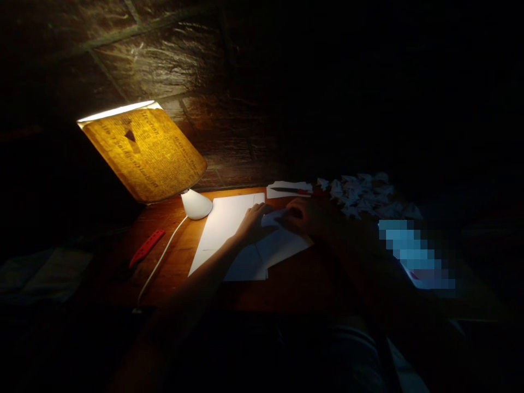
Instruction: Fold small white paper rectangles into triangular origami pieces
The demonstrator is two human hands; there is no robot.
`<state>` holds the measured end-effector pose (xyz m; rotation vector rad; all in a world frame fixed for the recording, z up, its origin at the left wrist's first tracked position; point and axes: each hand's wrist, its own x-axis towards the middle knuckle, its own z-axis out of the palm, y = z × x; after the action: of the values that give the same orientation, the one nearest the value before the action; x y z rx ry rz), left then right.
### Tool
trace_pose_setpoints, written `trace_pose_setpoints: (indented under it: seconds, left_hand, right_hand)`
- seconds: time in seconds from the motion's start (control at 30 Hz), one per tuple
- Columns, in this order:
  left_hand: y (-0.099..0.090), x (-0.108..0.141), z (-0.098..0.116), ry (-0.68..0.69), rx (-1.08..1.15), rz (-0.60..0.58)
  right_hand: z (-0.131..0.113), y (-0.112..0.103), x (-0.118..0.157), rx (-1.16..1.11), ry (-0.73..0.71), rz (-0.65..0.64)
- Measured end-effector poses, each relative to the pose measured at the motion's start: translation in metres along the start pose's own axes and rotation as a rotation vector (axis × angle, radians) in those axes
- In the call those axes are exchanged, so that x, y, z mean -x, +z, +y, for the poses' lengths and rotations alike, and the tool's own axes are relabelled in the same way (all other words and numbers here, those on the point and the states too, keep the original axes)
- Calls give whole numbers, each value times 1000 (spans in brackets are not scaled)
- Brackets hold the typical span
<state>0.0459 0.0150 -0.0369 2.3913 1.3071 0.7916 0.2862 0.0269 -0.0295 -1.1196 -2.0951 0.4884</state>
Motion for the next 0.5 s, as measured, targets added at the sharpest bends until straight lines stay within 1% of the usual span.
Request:
trace_pose_setpoints:
  seconds: [0.07, 0.1, 0.17, 0.27, 0.3, 0.37, 0.4, 0.43, 0.47, 0.5]
  left_hand:
    - [-2, -1, -2, 1, 97, 51]
    - [-4, -1, -3, -4, 158, 92]
    - [-10, -2, -9, -25, 270, 195]
    - [-22, -3, -22, -125, 382, 363]
    - [-26, -3, -27, -165, 424, 411]
    - [-32, -3, -36, -232, 512, 488]
    - [-33, -3, -40, -253, 565, 517]
    - [-34, -3, -42, -262, 623, 524]
    - [-34, -4, -44, -270, 671, 526]
    - [-34, -4, -46, -276, 708, 523]
  right_hand:
    - [-7, -7, 1, -52, 70, -15]
    - [-9, -10, 2, -81, 113, -31]
    - [-10, -15, 1, -186, 196, -19]
    - [-3, -19, -2, -466, 290, 31]
    - [1, -21, -4, -599, 319, 65]
    - [8, -27, -7, -863, 359, 208]
    - [12, -31, -8, -948, 350, 289]
    - [17, -35, -9, -982, 336, 354]
    - [21, -39, -9, -981, 333, 391]
    - [25, -41, -10, -958, 333, 397]
